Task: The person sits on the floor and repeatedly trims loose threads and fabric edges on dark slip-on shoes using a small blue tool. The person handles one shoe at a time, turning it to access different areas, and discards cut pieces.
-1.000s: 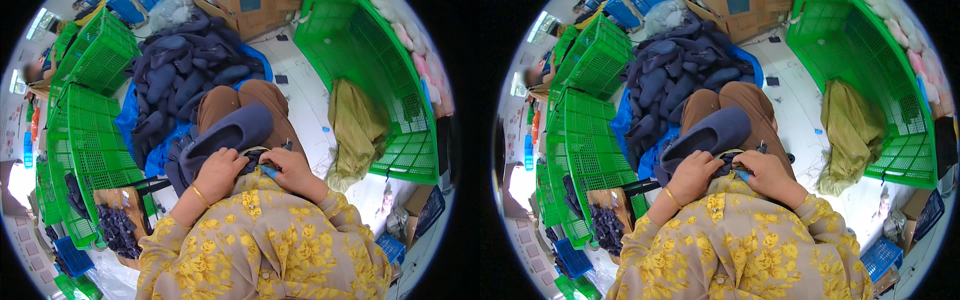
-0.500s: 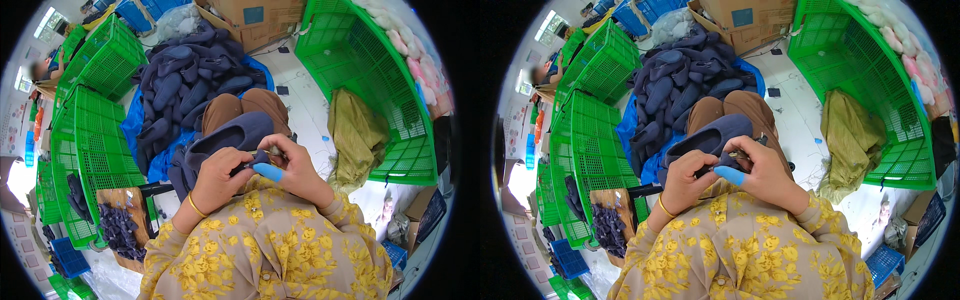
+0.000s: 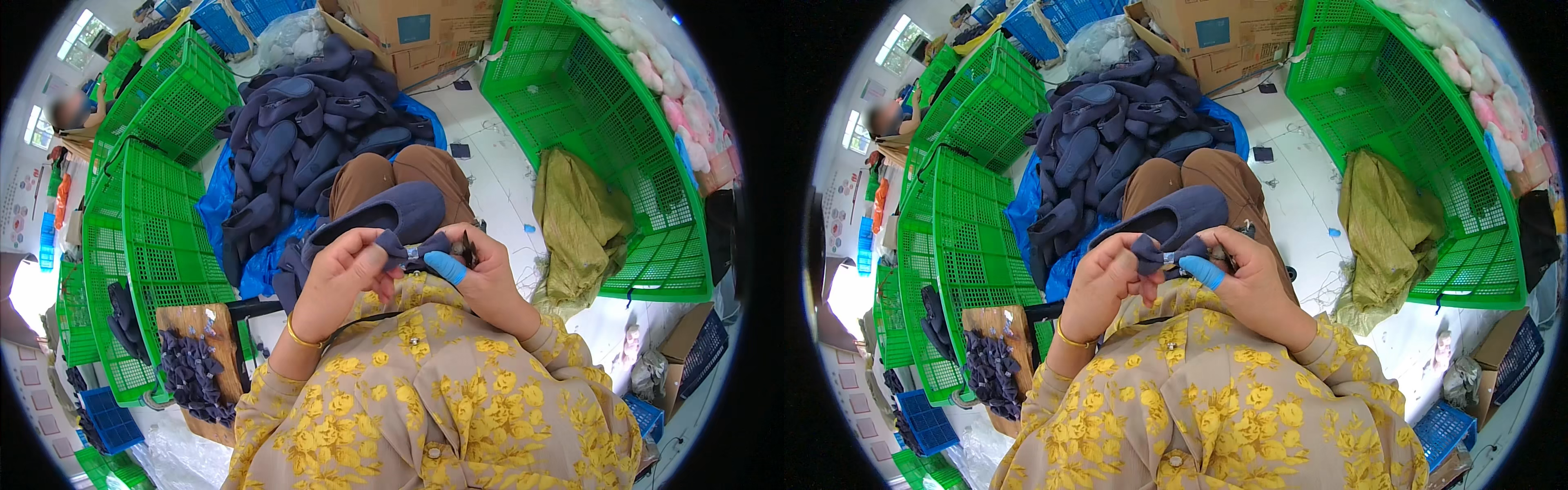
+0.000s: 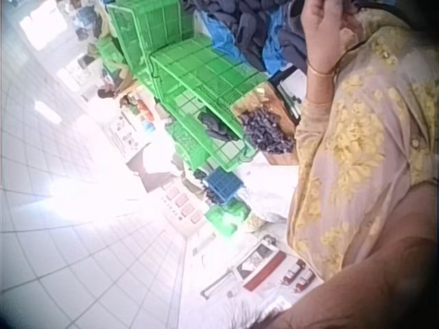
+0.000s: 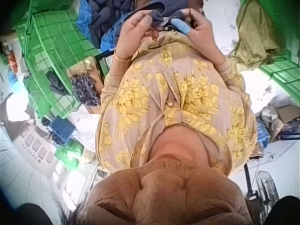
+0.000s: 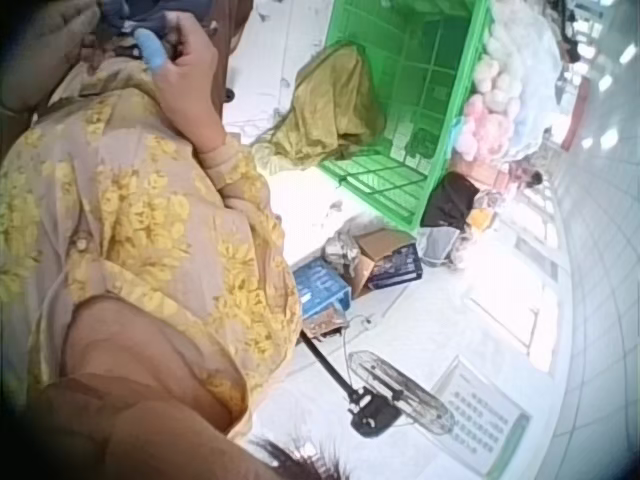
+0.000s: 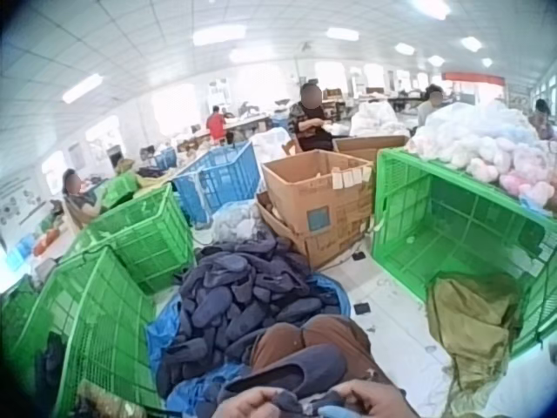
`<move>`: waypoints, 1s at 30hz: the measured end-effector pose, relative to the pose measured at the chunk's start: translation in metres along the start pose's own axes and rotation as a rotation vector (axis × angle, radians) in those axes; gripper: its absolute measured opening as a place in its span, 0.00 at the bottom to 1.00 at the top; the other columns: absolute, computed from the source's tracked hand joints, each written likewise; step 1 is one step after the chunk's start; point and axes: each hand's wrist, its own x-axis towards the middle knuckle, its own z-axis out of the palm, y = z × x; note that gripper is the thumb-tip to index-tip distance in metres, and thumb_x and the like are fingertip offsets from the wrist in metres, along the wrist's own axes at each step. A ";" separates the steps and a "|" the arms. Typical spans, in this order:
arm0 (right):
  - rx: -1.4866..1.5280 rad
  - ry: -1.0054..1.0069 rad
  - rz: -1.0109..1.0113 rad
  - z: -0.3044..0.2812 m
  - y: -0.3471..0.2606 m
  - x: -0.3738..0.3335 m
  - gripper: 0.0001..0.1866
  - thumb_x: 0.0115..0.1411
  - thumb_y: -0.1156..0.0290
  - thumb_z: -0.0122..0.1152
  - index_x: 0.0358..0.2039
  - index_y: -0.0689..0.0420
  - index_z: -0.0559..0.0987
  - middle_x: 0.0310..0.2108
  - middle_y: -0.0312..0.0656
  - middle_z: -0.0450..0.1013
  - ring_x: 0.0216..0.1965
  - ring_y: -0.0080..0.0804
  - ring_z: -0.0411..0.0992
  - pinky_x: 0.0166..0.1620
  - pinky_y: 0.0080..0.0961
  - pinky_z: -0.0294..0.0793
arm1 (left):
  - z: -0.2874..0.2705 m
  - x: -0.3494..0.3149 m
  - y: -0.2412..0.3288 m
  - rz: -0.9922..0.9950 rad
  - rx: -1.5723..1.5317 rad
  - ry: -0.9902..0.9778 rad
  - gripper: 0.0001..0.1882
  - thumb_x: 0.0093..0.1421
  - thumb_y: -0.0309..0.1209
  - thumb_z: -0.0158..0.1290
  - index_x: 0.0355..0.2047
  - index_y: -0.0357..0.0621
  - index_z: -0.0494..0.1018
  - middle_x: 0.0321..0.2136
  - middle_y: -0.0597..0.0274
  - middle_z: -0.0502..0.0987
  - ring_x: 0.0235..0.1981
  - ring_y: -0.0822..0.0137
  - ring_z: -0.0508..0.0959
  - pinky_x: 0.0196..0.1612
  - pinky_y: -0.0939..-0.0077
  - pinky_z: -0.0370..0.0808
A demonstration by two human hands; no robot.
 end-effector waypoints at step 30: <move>-0.205 -0.195 -0.077 -0.014 0.000 0.001 0.11 0.59 0.78 0.59 0.43 0.56 0.74 0.35 0.45 0.75 0.33 0.42 0.76 0.36 0.28 0.75 | -0.009 0.003 -0.022 0.152 0.243 -0.042 0.12 0.58 0.16 0.58 0.42 0.35 0.74 0.36 0.61 0.79 0.35 0.76 0.78 0.40 0.83 0.75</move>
